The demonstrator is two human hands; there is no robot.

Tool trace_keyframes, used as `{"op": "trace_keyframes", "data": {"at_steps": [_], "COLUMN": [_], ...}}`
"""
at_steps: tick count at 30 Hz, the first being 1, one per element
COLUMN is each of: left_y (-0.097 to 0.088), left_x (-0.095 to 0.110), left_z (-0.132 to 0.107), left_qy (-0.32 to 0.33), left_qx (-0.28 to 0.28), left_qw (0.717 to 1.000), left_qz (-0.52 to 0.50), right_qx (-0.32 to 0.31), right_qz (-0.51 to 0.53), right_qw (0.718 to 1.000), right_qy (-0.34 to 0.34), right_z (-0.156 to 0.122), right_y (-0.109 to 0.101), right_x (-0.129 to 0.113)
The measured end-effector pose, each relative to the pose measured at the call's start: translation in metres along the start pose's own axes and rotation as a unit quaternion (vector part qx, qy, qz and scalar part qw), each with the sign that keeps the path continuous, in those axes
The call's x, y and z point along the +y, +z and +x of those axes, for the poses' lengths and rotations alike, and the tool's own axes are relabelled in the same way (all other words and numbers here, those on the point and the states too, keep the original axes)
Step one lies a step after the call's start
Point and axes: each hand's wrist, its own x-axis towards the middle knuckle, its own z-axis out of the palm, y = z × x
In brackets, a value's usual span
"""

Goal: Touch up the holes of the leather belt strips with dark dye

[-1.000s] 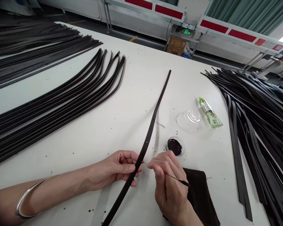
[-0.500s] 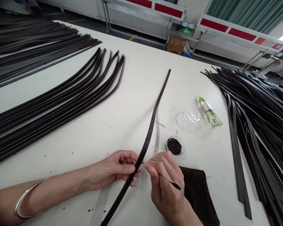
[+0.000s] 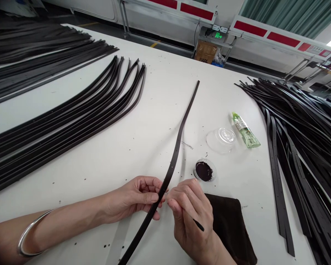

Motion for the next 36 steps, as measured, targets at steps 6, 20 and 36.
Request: {"op": "trace_keyframes", "data": {"at_steps": [6, 20, 36], "left_y": [0.0, -0.002, 0.002], "left_x": [-0.001, -0.004, 0.0], "left_z": [0.0, 0.0, -0.002], "left_qy": [0.001, 0.005, -0.014], "left_qx": [0.001, -0.004, 0.031], "left_qw": [1.0, 1.0, 0.999], "left_qz": [0.005, 0.002, -0.001], "right_qx": [-0.002, -0.006, 0.134], "right_qz": [-0.002, -0.01, -0.126], "right_qw": [1.0, 1.0, 0.954], "right_qy": [0.004, 0.005, 0.237], "right_z": [-0.003, -0.002, 0.0], "right_y": [0.0, 0.0, -0.041], "right_x": [0.002, 0.001, 0.041]}}
